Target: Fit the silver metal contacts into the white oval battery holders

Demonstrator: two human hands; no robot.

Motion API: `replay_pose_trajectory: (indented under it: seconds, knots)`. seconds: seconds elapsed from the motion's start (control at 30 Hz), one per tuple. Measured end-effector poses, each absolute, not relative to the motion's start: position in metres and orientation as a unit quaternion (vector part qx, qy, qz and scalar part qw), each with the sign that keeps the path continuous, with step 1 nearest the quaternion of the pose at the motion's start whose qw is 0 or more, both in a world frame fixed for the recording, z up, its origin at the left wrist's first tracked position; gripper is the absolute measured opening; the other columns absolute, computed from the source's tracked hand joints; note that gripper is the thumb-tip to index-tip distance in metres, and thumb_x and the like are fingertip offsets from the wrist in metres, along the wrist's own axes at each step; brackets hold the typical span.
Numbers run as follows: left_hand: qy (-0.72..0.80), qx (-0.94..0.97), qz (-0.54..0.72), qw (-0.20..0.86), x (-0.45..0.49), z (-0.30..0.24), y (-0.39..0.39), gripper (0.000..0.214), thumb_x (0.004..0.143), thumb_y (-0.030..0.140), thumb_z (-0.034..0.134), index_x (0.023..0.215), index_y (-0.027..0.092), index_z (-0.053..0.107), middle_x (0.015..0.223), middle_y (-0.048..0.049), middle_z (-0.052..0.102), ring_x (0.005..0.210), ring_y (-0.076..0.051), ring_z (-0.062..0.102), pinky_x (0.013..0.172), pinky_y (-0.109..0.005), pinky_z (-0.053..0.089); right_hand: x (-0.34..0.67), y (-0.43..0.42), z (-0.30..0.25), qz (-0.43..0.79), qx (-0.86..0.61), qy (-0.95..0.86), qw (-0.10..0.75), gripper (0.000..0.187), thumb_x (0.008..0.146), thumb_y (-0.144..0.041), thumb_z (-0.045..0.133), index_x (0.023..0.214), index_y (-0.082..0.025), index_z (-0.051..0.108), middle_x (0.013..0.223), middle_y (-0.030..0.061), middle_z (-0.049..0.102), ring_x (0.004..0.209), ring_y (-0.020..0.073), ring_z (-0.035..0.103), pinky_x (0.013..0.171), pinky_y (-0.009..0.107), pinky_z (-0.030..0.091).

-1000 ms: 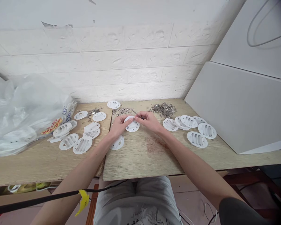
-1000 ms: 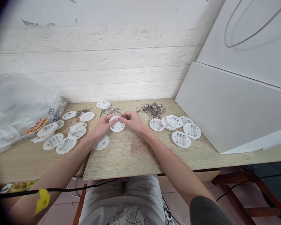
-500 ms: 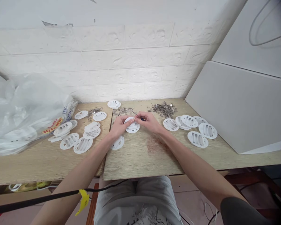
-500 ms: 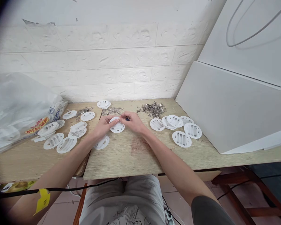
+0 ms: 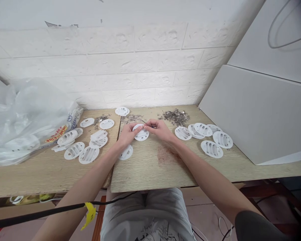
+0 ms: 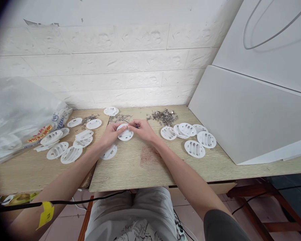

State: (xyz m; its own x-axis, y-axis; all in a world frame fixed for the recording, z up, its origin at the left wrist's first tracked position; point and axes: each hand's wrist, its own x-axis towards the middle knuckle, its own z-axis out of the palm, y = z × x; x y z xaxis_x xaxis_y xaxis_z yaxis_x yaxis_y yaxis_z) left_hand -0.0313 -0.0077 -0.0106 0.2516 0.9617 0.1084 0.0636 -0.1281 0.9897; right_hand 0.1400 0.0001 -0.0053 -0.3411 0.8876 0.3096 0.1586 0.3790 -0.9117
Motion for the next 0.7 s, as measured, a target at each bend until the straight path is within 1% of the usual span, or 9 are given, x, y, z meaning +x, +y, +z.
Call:
replay_pose_trajectory:
  seconds: [0.1,0.23,0.4,0.57,0.7]
  knots:
    - [0.427,0.597,0.449,0.510,-0.0299,-0.0102,-0.0067,0.040,0.071,0.046,0.070,0.094,0.013,0.072,0.086,-0.0069,0.071,0.073,-0.016,0.060,0.066,-0.027,0.045,0.1403,0.0018,-0.0052,0.449,-0.402,-0.664,0.442,0.023,0.071,-0.036,0.064,0.073,-0.013,0.063,0.060,-0.0020,0.054,0.057,0.0092,0.046,0.055,0.023,0.037]
    - [0.413,0.579,0.441,0.547,-0.0297,-0.0086,-0.0074,0.042,0.071,0.042,0.071,0.101,0.013,0.071,0.092,-0.0088,0.071,0.074,-0.016,0.060,0.064,-0.026,0.044,0.1447,0.0029,-0.0036,0.436,-0.454,-0.639,0.442,0.025,0.069,-0.039,0.065,0.071,-0.013,0.063,0.055,-0.0026,0.052,0.053,0.0091,0.045,0.051,0.023,0.035]
    - [0.369,0.592,0.415,0.584,-0.0302,-0.0065,-0.0085,0.042,0.071,0.031,0.072,0.110,0.017,0.069,0.103,-0.0098,0.070,0.086,-0.018,0.062,0.072,-0.029,0.046,0.1490,0.0058,-0.0058,0.388,-0.492,-0.643,0.440,0.023,0.068,-0.035,0.065,0.072,-0.012,0.067,0.058,0.0002,0.059,0.055,0.0112,0.049,0.053,0.024,0.037]
    - [0.374,0.609,0.403,0.572,-0.0293,-0.0031,-0.0117,0.043,0.073,0.034,0.071,0.112,0.017,0.068,0.106,-0.0101,0.070,0.089,-0.019,0.061,0.074,-0.029,0.046,0.1482,0.0032,-0.0048,0.340,-0.514,-0.664,0.424,0.021,0.070,-0.030,0.062,0.077,-0.013,0.071,0.070,0.0043,0.068,0.064,0.0145,0.056,0.060,0.026,0.040]
    - [0.383,0.616,0.404,0.557,-0.0291,-0.0016,-0.0131,0.044,0.075,0.038,0.070,0.114,0.018,0.067,0.104,-0.0092,0.071,0.092,-0.020,0.062,0.081,-0.032,0.046,0.1479,0.0011,-0.0022,0.312,-0.542,-0.665,0.408,0.018,0.070,-0.024,0.059,0.075,-0.012,0.072,0.066,0.0032,0.067,0.061,0.0135,0.054,0.059,0.025,0.038]
